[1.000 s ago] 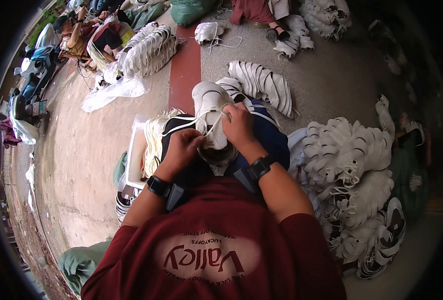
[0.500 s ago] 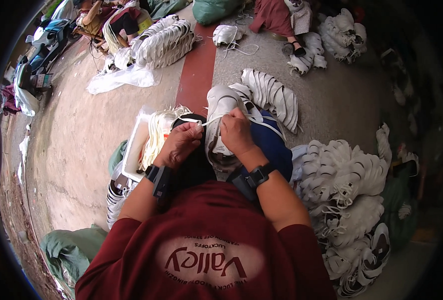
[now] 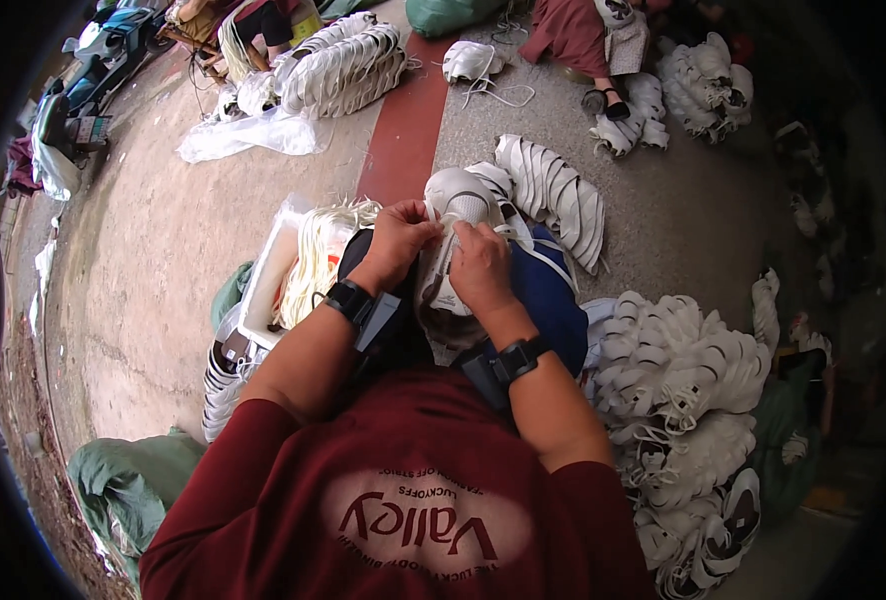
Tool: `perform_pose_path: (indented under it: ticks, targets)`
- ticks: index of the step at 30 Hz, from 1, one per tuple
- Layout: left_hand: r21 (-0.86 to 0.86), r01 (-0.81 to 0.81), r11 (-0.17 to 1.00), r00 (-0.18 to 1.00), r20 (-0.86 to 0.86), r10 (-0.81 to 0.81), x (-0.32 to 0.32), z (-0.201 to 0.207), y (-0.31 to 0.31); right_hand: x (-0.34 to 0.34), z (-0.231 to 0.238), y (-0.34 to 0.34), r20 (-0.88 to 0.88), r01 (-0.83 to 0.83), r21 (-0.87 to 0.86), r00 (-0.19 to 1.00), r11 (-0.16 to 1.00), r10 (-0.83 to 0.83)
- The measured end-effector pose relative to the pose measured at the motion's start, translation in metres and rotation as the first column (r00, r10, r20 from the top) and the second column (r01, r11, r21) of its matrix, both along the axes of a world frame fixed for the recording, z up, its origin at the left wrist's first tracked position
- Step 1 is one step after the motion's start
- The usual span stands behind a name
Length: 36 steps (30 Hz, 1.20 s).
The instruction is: Lacing a white shoe upper as part of a manufacturing process.
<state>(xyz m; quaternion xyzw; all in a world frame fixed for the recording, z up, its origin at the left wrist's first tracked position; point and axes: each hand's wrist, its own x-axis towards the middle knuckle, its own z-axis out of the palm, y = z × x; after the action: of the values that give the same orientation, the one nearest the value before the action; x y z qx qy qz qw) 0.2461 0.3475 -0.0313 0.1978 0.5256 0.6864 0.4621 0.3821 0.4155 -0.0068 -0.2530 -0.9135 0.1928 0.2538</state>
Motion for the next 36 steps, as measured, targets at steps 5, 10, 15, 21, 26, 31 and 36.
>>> perform_pose_path:
  ticks: [5, 10, 15, 21, 26, 31, 36]
  targets:
    - [-0.116, -0.088, 0.989, 0.671, -0.741, -0.027, 0.004, 0.004, 0.006, 0.001, 0.001, -0.001, -0.100, -0.029, 0.035, 0.994, 0.999, 0.032]
    - [-0.151, -0.168, 0.974, 0.463, -0.885, -0.057, 0.007, 0.009, 0.006, -0.001, -0.005, -0.004, -0.121, 0.034, 0.029, 0.992, 0.999, -0.030]
    - [-0.152, -0.171, 0.973, 0.414, -0.907, -0.069, 0.016, 0.009, 0.002, -0.001, -0.010, 0.000, -0.155, 0.052, 0.011, 0.987, 0.999, -0.050]
    - [-0.167, -0.017, 0.986, 0.083, -0.983, -0.165, 0.020, 0.002, -0.005, -0.003, -0.004, -0.004, -0.127, 0.038, 0.044, 0.991, 0.998, -0.032]
    - [-0.365, -0.051, 0.929, 0.157, -0.922, -0.354, 0.027, 0.039, -0.002, -0.001, -0.005, 0.000, -0.006, 0.060, 0.146, 0.998, 0.988, -0.060]
    - [-0.220, 0.064, 0.973, 0.745, -0.639, -0.193, 0.001, 0.005, -0.012, -0.005, 0.002, -0.005, 0.096, 0.028, 0.126, 0.995, 0.992, -0.041]
    - [-0.159, 0.113, 0.981, 0.856, -0.485, -0.177, 0.002, -0.001, -0.014, -0.003, 0.005, -0.007, 0.116, 0.023, 0.164, 0.992, 0.986, -0.043]
